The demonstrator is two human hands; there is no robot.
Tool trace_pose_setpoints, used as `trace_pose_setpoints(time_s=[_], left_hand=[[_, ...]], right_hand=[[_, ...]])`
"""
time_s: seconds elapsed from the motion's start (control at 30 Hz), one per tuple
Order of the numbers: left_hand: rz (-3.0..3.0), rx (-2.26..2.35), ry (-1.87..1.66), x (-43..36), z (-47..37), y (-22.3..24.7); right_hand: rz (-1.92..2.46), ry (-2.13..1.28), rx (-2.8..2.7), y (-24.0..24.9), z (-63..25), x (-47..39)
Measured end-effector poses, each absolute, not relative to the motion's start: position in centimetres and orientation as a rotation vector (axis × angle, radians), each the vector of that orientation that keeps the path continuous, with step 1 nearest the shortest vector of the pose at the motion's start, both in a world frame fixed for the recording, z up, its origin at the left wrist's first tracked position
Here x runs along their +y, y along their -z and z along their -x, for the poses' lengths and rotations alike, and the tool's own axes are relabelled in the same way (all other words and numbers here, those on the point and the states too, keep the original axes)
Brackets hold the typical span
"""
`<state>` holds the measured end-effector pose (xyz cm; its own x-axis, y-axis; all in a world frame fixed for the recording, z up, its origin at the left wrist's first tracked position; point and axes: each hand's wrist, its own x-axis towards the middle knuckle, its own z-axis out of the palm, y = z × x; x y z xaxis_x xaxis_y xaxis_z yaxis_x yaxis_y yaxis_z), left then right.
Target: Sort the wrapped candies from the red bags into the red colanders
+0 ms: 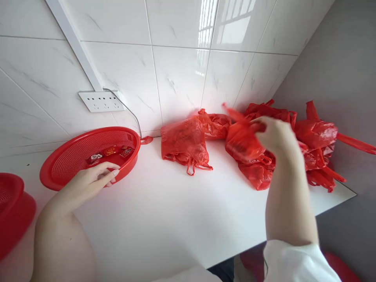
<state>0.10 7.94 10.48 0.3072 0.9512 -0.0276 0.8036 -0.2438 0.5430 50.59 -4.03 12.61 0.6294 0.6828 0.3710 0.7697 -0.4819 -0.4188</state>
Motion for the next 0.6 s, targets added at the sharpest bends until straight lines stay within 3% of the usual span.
trace_pose_setpoints(time_s=[0.1,0.23,0.33,0.6], left_hand=[[-2.134,1.532,-0.281,7.9,-0.1,-10.2],[-2.117,1.529,-0.267,7.5,0.0,-10.0],[-2.079,1.592,-0.261,7.3,0.4,-10.1],[-2.053,1.632,-0.260,7.1,1.2,-10.8]], right_hand=[[2.235,0.509,-0.851,-13.8,-55.2,-3.5],[2.045,0.604,-1.006,-12.4,-51.7,-1.8],[1.908,0.253,-1.302,-9.9,-45.2,0.0],[2.239,-0.588,-1.797,-4.6,-34.9,3.6]])
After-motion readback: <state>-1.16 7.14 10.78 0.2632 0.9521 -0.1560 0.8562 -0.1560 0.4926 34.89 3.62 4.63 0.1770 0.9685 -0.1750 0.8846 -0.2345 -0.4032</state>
